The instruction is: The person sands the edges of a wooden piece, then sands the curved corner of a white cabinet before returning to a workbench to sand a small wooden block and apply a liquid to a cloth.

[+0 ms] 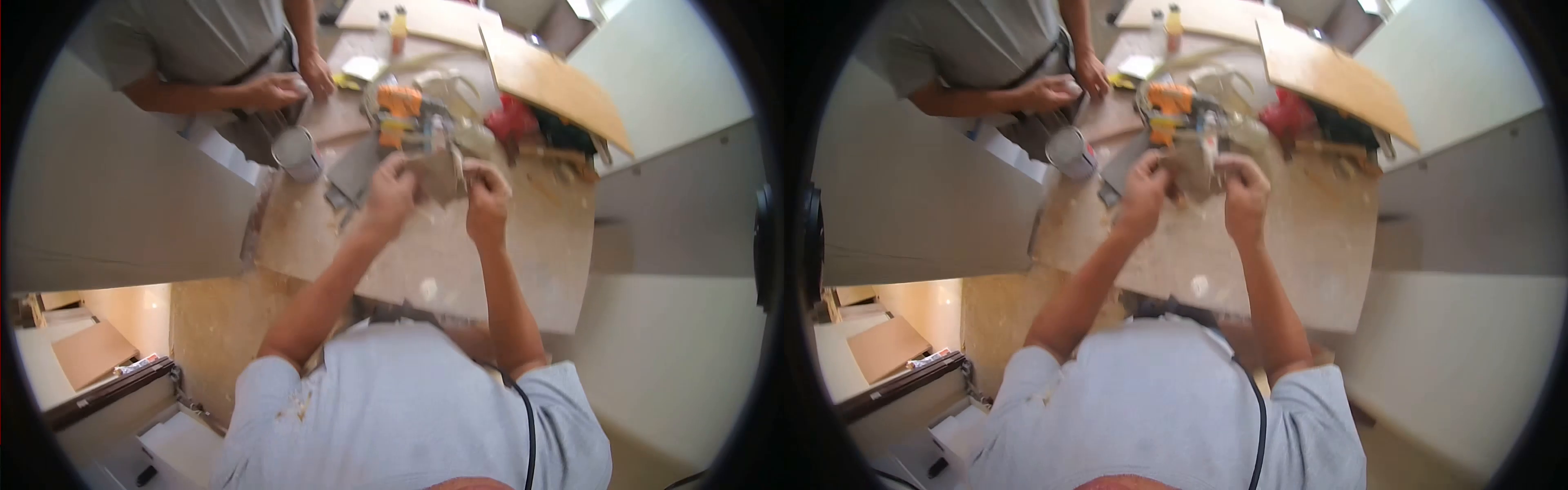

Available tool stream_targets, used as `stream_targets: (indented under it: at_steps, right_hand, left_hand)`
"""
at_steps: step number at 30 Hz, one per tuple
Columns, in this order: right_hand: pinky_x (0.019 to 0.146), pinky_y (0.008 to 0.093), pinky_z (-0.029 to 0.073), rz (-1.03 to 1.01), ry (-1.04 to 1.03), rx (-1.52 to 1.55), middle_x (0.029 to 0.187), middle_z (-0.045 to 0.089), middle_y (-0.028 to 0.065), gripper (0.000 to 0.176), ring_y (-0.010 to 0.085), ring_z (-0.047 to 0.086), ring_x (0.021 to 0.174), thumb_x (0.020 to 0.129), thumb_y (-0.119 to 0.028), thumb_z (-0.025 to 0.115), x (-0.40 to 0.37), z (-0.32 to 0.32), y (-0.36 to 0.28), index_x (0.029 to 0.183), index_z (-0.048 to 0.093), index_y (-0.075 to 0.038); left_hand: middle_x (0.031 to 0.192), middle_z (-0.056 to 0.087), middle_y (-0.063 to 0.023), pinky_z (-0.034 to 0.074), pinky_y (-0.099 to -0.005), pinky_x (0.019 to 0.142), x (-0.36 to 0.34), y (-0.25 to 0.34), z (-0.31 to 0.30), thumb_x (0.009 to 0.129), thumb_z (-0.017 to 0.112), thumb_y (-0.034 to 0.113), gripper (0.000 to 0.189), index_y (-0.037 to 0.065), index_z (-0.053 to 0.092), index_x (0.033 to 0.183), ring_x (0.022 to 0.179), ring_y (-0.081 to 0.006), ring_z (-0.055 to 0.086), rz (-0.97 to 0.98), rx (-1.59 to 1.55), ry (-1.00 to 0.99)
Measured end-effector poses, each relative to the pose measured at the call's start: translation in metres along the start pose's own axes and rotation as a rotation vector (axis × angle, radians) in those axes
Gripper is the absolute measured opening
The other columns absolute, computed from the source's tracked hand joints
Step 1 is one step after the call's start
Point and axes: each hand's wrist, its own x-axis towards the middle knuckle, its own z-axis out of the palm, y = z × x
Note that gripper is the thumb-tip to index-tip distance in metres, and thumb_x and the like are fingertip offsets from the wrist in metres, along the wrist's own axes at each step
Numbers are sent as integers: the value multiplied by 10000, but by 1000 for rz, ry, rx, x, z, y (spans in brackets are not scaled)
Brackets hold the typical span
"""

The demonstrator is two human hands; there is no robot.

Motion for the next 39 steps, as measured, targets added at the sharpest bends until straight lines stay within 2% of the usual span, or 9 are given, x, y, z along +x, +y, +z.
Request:
stream_targets:
  at_steps: [2,8,12,17,19,20,26,32,39]
  right_hand:
    - [863,224,501,389,67,119,1048,705,28,270,83,634,958,977,69,499,-15,-15,-3,1071,743,-2]
    - [941,364,520,-415,-113,-542,1068,703,107,127,285,662,1046,860,71,614,-15,-25,3,916,715,17]
    - [1007,454,502,-165,-197,-364,1225,666,188,403,402,627,1168,843,29,677,-4,-23,6,1243,640,-2]
    - [1035,425,492,34,-297,-325,1323,621,215,473,380,600,1244,886,42,657,18,-46,63,1355,599,20]
    - [1048,424,477,73,5,-318,1323,578,248,525,392,571,1250,871,81,640,15,-66,117,1390,580,42]
    - [1048,424,477,75,1,-299,1323,578,248,525,392,571,1250,871,81,640,13,-71,135,1390,580,42]
    - [1026,447,469,108,157,-496,1239,543,227,559,386,556,1163,871,105,606,-15,-89,229,1425,590,28]
    - [1011,443,472,141,99,-503,1243,538,244,590,398,554,1172,835,122,595,-14,-93,223,1417,599,20]
    - [849,410,534,69,308,-452,954,708,116,220,288,675,879,964,-12,639,-10,-91,243,1173,706,1]
  left_hand:
    - [857,717,-8,556,-260,628,6,1,0,1032,641,174,179,66,681,1168,657,-115,666,-152,-271,-16]
    - [1092,743,-74,574,-329,805,-2,-9,21,1038,638,191,230,51,687,1214,943,-150,715,-230,-384,-216]
    - [920,710,-1,516,-315,718,20,-24,35,1040,627,280,276,28,739,1051,775,-96,618,114,505,-78]
    - [989,727,-13,537,-297,816,85,-8,52,993,702,261,257,31,735,1105,891,-103,665,-428,234,-660]
    - [977,721,-21,546,-322,786,182,-14,24,980,729,311,332,24,726,1146,867,-115,670,933,1113,-456]
    - [1039,732,-72,546,-319,798,243,7,17,970,743,324,478,-41,661,1270,908,-132,674,117,895,-115]
    - [1253,685,-240,476,-368,1091,516,-18,-57,818,914,363,815,-112,566,1382,1239,-279,630,381,1023,1006]
    - [1151,726,-163,533,-370,883,563,-1,-109,874,864,415,663,-72,640,1263,1002,-230,665,258,827,439]
    - [842,675,-48,558,-345,732,327,120,-4,982,750,354,314,57,649,998,783,-168,684,395,222,-20]
